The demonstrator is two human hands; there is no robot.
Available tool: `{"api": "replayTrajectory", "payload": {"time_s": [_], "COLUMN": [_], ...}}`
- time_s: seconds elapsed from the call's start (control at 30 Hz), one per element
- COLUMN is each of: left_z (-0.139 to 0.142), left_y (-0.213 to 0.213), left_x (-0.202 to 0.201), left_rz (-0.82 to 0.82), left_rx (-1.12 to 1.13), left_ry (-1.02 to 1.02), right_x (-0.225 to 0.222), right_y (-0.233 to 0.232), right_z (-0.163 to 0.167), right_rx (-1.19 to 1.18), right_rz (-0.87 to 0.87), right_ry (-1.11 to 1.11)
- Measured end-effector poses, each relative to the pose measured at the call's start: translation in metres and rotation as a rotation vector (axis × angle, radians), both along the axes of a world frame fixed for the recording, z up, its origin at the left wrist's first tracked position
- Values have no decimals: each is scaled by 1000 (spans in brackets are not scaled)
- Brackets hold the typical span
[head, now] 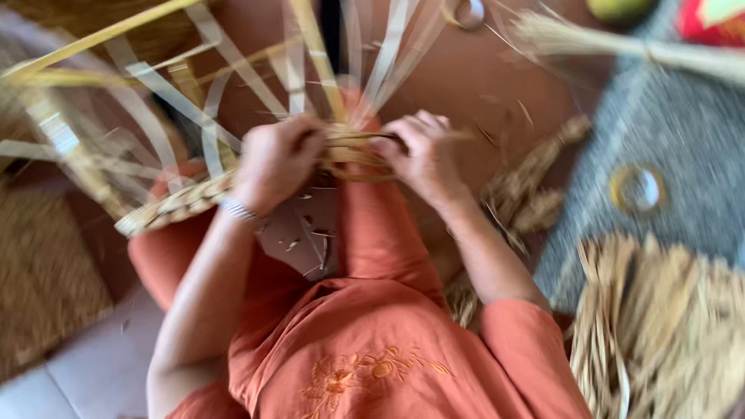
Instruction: The person sits on the floor weaving dried seagrass strips around a yellow bamboo frame basket. They braid and twist the strips along the frame edge, pull strands tight, and reach to a pile of material on the floor to gather more strips as they continue weaving.
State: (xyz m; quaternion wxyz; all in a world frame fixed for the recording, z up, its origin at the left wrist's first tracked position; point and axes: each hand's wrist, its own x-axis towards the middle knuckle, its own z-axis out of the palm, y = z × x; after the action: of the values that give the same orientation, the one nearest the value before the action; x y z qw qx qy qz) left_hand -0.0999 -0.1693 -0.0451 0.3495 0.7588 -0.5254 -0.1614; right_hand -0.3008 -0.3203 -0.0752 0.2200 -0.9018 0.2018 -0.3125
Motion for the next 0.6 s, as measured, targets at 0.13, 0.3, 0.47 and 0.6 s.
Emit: {"api": "replayTrajectory", "payload": {"time_s": [0.13,0.3,0.47,0.6], "left_z": [3,7,8,4], "left_y": [27,47,47,47], "left_x": [-10,-19,-18,-20], "left_rz": [-52,-24,-34,-13], "left_rx": [27,53,18,2], "left_ry": [-34,162,127,179], "right_x": [-68,-193,-367,-452], "right_y": [31,31,19,11], "right_z": [-32,-114,-175,-177], "right_rx": [-74,12,141,281], "right_rz": [-287,-589,-1128,-1640], "right_ry": [-80,-22,116,-137]}}
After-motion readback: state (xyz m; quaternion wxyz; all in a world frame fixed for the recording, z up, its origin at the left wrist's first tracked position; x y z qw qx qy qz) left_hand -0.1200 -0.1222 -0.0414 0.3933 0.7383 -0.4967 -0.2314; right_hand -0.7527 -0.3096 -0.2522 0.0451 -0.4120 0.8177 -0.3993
